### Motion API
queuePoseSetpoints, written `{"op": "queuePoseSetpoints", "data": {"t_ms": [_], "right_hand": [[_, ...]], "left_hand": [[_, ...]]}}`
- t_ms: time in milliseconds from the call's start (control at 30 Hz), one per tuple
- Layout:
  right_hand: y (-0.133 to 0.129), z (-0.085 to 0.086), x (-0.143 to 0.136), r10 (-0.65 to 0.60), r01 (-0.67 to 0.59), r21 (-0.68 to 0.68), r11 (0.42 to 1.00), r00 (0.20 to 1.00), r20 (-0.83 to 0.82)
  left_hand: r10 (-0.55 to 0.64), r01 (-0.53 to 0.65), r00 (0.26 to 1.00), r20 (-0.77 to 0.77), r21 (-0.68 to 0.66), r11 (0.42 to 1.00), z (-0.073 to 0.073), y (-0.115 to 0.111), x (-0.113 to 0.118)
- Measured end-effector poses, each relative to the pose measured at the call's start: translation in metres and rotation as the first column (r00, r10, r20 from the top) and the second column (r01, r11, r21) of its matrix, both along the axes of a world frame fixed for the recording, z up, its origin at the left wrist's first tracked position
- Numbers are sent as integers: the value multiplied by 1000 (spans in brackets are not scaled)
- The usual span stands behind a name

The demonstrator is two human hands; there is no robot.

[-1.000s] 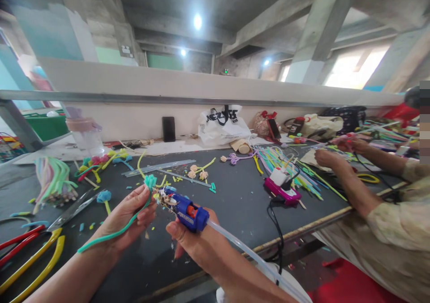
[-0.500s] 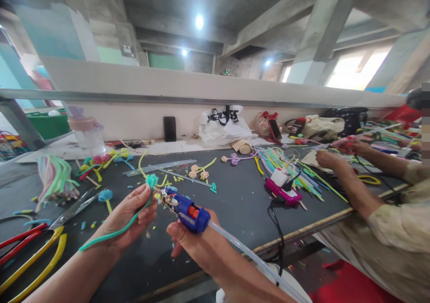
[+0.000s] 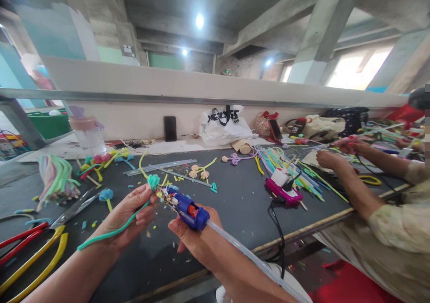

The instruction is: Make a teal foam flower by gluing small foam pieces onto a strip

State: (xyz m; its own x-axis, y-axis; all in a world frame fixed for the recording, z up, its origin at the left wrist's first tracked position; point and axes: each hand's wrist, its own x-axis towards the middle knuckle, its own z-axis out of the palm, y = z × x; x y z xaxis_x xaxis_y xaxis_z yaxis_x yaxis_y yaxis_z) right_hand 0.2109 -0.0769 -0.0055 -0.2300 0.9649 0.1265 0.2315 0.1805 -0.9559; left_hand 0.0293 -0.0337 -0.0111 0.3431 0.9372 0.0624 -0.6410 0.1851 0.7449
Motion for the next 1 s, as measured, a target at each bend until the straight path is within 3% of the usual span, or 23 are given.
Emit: {"op": "queuePoseSetpoints", "data": {"t_ms": [133,200,300,367,500,600,667,833,933,1000], "right_hand": [[4,-9,2,-103,110,88,990,991,-79],[5,-9,3,-67,84,127,988,989,-133],[5,-5,2,-22,51,171,984,985,-169],[5,0,0,-89,112,167,980,986,-143],[14,4,-12,-240,245,45,969,967,-86],[25,-1,-28,-254,251,-54,966,966,-44],[30,-5,-41,-239,240,-47,970,971,28],[38,-11,-76,-55,29,110,994,970,239],[49,-13,-93,58,-217,250,944,851,522],[58,-16,-103,66,-340,303,890,755,653]], "left_hand": [[-6,6,1000,14,-20,1000,1,1,-1],[-12,14,999,30,-57,998,0,2,0],[-2,9,998,60,-110,994,-2,5,1],[31,-22,996,84,-112,994,1,7,-3],[129,-122,969,212,-45,991,18,8,-30],[241,-274,901,360,41,961,38,2,-59],[266,-312,879,396,55,948,50,-6,-72],[287,-333,866,410,43,942,67,-41,-78],[330,-363,864,382,16,932,69,-65,-79],[343,-370,861,375,-1,929,68,-79,-82]]}}
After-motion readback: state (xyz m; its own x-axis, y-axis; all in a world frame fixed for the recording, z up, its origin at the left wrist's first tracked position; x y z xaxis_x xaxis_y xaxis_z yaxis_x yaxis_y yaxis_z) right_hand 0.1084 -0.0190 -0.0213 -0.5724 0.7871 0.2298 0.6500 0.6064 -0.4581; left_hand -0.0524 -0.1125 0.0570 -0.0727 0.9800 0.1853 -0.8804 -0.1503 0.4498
